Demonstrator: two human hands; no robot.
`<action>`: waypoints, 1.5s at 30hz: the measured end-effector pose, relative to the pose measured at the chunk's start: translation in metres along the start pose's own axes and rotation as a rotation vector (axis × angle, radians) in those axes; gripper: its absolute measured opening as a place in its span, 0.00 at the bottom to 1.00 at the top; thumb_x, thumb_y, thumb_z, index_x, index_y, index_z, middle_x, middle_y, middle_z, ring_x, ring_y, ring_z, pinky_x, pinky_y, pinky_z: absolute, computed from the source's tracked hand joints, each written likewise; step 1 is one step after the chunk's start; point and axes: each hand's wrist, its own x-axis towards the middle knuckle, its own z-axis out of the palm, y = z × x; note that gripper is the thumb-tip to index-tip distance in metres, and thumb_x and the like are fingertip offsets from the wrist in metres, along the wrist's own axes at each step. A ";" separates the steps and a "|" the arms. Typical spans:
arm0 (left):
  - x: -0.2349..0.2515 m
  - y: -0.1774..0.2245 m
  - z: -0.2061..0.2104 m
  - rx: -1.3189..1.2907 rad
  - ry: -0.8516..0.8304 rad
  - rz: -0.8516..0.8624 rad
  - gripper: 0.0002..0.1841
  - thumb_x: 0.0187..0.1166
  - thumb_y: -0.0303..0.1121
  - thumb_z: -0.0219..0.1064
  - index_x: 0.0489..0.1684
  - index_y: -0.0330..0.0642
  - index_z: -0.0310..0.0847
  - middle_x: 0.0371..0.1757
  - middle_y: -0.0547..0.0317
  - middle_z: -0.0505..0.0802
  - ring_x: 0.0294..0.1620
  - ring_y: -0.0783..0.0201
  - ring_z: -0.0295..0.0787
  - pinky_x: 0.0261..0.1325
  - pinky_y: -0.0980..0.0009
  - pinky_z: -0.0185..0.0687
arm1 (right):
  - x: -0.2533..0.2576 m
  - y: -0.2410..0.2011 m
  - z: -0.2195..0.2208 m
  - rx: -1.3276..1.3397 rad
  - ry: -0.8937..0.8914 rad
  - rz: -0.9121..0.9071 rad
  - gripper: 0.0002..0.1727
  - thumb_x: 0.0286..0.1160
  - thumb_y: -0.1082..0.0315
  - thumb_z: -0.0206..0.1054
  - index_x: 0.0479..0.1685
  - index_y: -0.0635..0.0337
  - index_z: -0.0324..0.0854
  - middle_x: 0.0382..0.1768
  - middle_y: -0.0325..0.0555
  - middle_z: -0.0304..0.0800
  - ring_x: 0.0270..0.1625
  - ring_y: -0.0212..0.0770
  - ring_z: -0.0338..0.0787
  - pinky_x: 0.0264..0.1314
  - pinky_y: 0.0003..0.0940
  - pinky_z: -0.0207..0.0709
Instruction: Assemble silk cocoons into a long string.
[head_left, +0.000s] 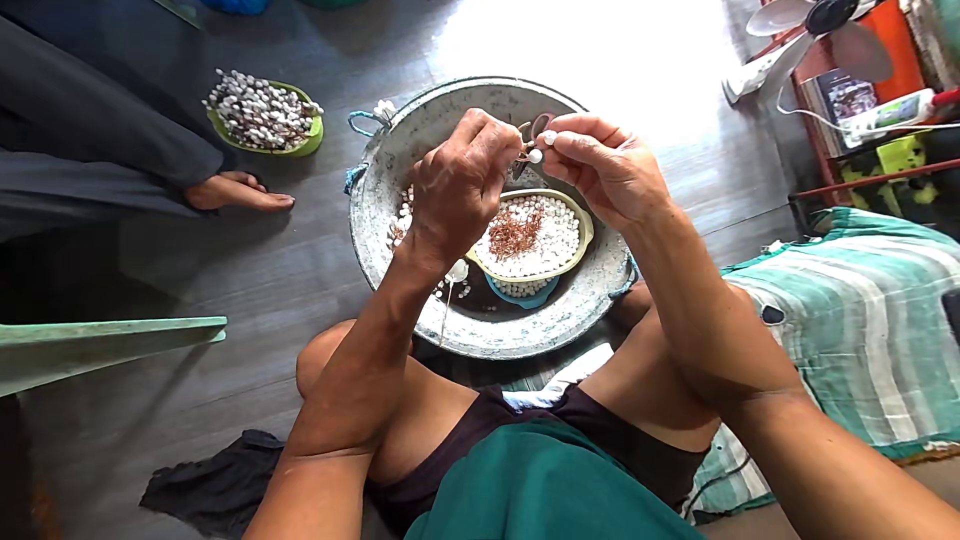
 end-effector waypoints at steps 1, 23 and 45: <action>0.000 0.001 0.000 0.013 0.001 0.005 0.10 0.89 0.34 0.60 0.51 0.47 0.90 0.53 0.57 0.91 0.52 0.62 0.91 0.47 0.61 0.86 | 0.000 0.001 0.000 -0.030 0.000 -0.007 0.09 0.81 0.78 0.65 0.54 0.70 0.86 0.48 0.55 0.94 0.45 0.40 0.94 0.56 0.34 0.90; -0.002 0.008 0.002 0.247 -0.007 0.010 0.13 0.91 0.35 0.56 0.48 0.49 0.89 0.50 0.54 0.90 0.44 0.54 0.90 0.34 0.58 0.81 | 0.002 0.007 0.000 -0.435 -0.002 -0.194 0.10 0.78 0.74 0.72 0.52 0.69 0.90 0.42 0.49 0.96 0.45 0.39 0.95 0.56 0.35 0.91; -0.002 0.008 0.000 0.249 -0.016 -0.001 0.12 0.92 0.35 0.56 0.48 0.48 0.89 0.52 0.54 0.90 0.43 0.54 0.91 0.34 0.58 0.82 | 0.005 0.010 -0.001 -0.320 -0.018 -0.083 0.11 0.84 0.73 0.65 0.56 0.69 0.87 0.45 0.49 0.95 0.46 0.38 0.94 0.56 0.34 0.89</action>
